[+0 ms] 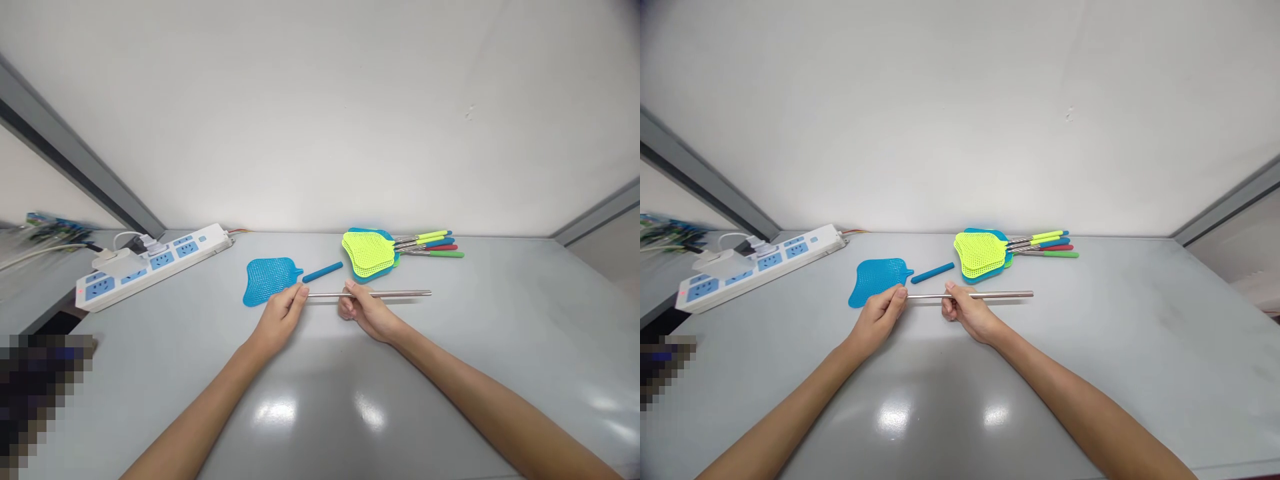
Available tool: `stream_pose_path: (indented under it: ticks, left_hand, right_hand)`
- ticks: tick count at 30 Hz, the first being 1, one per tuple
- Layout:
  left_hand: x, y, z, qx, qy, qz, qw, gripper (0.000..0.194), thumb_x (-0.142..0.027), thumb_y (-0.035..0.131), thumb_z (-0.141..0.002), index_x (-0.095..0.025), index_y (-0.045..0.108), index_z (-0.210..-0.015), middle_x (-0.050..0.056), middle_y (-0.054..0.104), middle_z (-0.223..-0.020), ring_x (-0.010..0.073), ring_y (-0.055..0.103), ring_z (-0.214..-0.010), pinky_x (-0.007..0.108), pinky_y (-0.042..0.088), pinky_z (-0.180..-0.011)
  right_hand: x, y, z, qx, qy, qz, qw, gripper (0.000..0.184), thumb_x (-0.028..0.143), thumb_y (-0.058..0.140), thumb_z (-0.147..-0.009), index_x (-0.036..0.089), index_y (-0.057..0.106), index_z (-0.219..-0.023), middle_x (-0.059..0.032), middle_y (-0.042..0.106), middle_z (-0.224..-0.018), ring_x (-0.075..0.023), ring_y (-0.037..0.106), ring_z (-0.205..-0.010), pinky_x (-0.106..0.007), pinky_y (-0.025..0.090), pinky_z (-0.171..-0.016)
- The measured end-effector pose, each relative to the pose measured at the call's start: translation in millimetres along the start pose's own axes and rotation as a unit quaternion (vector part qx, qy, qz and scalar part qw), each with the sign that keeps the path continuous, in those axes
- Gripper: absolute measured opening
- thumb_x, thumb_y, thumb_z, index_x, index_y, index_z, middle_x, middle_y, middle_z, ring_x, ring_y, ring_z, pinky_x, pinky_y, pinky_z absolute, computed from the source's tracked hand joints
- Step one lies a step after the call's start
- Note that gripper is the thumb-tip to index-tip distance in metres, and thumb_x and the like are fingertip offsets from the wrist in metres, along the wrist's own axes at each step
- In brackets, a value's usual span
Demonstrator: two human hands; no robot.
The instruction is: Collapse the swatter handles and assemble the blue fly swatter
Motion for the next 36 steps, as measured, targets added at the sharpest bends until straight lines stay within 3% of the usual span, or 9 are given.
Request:
stream_pose_path:
  ticks: [4, 10, 21, 36]
  left_hand:
    - [0, 0.0, -1, 0.006, 0.002, -0.009, 1.000, 0.033, -0.038, 0.025, -0.083, -0.019, 0.029, -0.057, -0.004, 0.032, -0.051, 0.0091, 0.032, -0.047, 0.021, 0.028, -0.046]
    - [1, 1.4, -1, 0.010, 0.000, -0.019, 1.000, 0.031, -0.035, 0.027, -0.083, -0.019, 0.029, -0.056, -0.004, 0.032, -0.052, 0.0094, 0.032, -0.048, 0.021, 0.028, -0.046]
    - [0, 5.3, -2, 0.027, -0.007, -0.024, 0.999, 0.031, -0.036, 0.027, -0.083, -0.019, 0.029, -0.057, -0.005, 0.031, -0.052, 0.0090, 0.032, -0.049, 0.021, 0.027, -0.049]
    - [15, -0.4, -9, -0.018, -0.023, 0.034, 0.999, 0.037, -0.039, 0.026, -0.083, -0.017, 0.029, -0.053, -0.005, 0.029, -0.049, 0.0075, 0.029, -0.048, 0.020, 0.026, -0.045]
  right_hand:
    - [-1, 1, -1, 0.000, 0.006, -0.009, 1.000, 0.042, 0.044, 0.044, -0.076, 0.019, 0.027, -0.047, 0.0059, 0.022, -0.046, -0.0082, 0.025, -0.043, -0.026, 0.020, -0.047]
    - [-1, 2, -3, 0.005, 0.006, -0.018, 1.000, 0.043, 0.042, 0.045, -0.076, 0.019, 0.022, -0.047, 0.0067, 0.018, -0.045, -0.0076, 0.022, -0.042, -0.026, 0.020, -0.047]
    - [0, 2, -5, 0.015, 0.017, -0.041, 0.999, 0.042, 0.028, 0.045, -0.077, 0.019, 0.024, -0.042, 0.0064, 0.019, -0.041, -0.0078, 0.025, -0.042, -0.027, 0.023, -0.049]
    - [2, 3, -4, -0.003, -0.008, -0.007, 1.000, 0.040, 0.031, 0.046, -0.076, 0.019, 0.027, -0.044, 0.0063, 0.021, -0.043, -0.0079, 0.025, -0.041, -0.027, 0.022, -0.047]
Point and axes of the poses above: each hand's wrist, its own z-axis away from the middle knuckle, its own y-axis out of the palm, x = y × z, the point moved 9 cm from there along -z, towards the middle knuckle
